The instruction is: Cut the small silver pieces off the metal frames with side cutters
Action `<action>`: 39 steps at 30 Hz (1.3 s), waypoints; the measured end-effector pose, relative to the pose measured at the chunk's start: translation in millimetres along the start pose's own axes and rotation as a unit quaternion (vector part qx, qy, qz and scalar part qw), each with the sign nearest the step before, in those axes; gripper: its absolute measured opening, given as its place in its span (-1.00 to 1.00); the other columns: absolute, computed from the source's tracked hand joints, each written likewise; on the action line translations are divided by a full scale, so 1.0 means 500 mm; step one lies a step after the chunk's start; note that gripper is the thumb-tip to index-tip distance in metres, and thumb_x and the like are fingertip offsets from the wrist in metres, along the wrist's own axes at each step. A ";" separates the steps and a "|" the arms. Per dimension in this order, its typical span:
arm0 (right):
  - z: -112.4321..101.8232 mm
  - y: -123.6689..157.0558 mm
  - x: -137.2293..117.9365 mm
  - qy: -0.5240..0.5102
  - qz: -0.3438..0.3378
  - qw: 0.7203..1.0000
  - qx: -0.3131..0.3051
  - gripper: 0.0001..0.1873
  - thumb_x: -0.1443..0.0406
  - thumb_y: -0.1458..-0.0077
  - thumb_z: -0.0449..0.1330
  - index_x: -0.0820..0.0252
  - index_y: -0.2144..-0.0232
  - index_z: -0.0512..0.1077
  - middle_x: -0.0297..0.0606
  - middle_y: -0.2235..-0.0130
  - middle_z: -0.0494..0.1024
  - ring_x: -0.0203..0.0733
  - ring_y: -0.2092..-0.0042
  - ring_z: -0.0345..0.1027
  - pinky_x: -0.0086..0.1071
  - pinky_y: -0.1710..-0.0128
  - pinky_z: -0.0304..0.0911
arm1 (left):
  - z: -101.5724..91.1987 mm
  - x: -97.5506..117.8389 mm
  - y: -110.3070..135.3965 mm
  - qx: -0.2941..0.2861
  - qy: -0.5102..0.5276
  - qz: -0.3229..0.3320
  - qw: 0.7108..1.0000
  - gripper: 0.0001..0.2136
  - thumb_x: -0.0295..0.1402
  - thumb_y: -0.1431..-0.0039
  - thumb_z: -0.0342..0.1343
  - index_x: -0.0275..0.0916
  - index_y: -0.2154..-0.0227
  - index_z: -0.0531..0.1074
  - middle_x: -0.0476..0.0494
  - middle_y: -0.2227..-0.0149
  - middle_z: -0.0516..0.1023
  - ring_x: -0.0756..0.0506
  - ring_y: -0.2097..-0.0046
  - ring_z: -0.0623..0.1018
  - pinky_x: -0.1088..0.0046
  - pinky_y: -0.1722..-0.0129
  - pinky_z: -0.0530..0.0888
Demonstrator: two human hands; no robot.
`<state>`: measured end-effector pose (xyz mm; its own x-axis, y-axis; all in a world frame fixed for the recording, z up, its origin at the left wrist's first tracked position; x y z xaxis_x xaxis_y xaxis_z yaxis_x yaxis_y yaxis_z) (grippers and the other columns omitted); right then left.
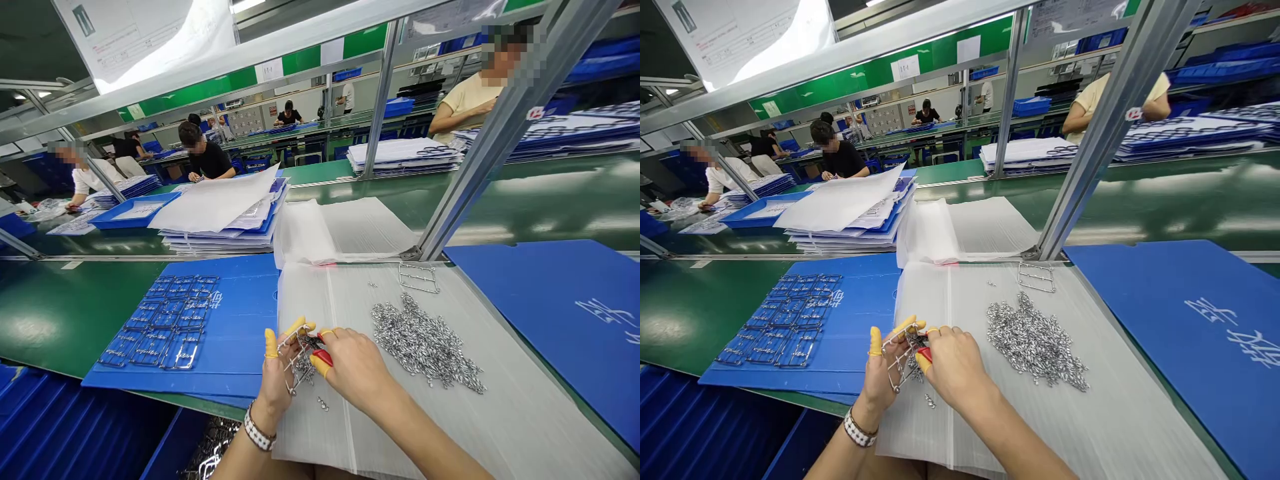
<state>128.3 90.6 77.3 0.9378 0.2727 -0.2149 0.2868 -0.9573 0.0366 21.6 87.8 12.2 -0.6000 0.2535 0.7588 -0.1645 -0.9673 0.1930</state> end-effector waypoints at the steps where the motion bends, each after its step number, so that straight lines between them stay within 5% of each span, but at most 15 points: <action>1: -0.001 0.000 0.000 -0.002 0.000 1.000 -0.001 -0.73 0.15 -0.08 0.07 0.21 0.28 0.42 -0.11 0.28 0.53 -0.03 0.23 0.41 -0.29 0.29 0.19 | 0.000 -0.001 0.000 0.001 -0.003 0.001 1.000 -0.36 0.09 -0.19 -0.30 -0.29 0.01 0.42 -0.28 0.00 0.49 -0.24 -0.06 0.40 0.19 -0.13 0.20; 16: -0.005 -0.003 -0.004 0.002 -0.019 1.000 -0.014 -0.76 0.22 -0.10 0.02 0.21 0.30 0.43 -0.14 0.33 0.53 -0.07 0.29 0.43 -0.31 0.34 0.20 | -0.007 0.005 0.001 0.027 -0.048 0.036 0.998 -0.39 0.12 -0.13 -0.18 -0.28 0.05 0.46 -0.27 0.01 0.50 -0.25 -0.07 0.40 0.18 -0.16 0.18; 26: 0.010 0.023 0.015 0.008 -0.004 1.000 -0.017 -0.78 0.23 -0.08 0.04 0.21 0.31 0.43 -0.13 0.32 0.53 -0.05 0.24 0.41 -0.29 0.29 0.19 | -0.013 0.011 -0.011 0.035 0.048 -0.027 0.998 -0.33 0.15 -0.13 -0.25 -0.33 0.09 0.47 -0.35 0.04 0.50 -0.22 0.06 0.50 0.22 -0.05 0.31; 39: 0.025 0.018 -0.002 0.010 -0.002 1.000 -0.024 -0.81 0.27 -0.04 0.09 0.24 0.31 0.42 -0.08 0.29 0.52 0.03 0.22 0.40 -0.22 0.29 0.19 | -0.008 0.011 -0.006 0.038 0.041 0.004 0.998 -0.35 0.13 -0.14 -0.24 -0.31 0.08 0.47 -0.32 0.07 0.52 -0.23 0.04 0.49 0.18 -0.04 0.33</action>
<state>127.6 80.4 65.8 0.9403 0.2784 -0.1956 0.2988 -0.9507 0.0835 15.9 92.2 13.4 -0.6637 0.2418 0.7078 -0.1009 -0.9666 0.2356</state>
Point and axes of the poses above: each hand's wrist, its own y-axis away from the middle knuckle, its own z-axis out of the palm, x = y × z, the point moved 9 cm from there along -y, towards the middle knuckle
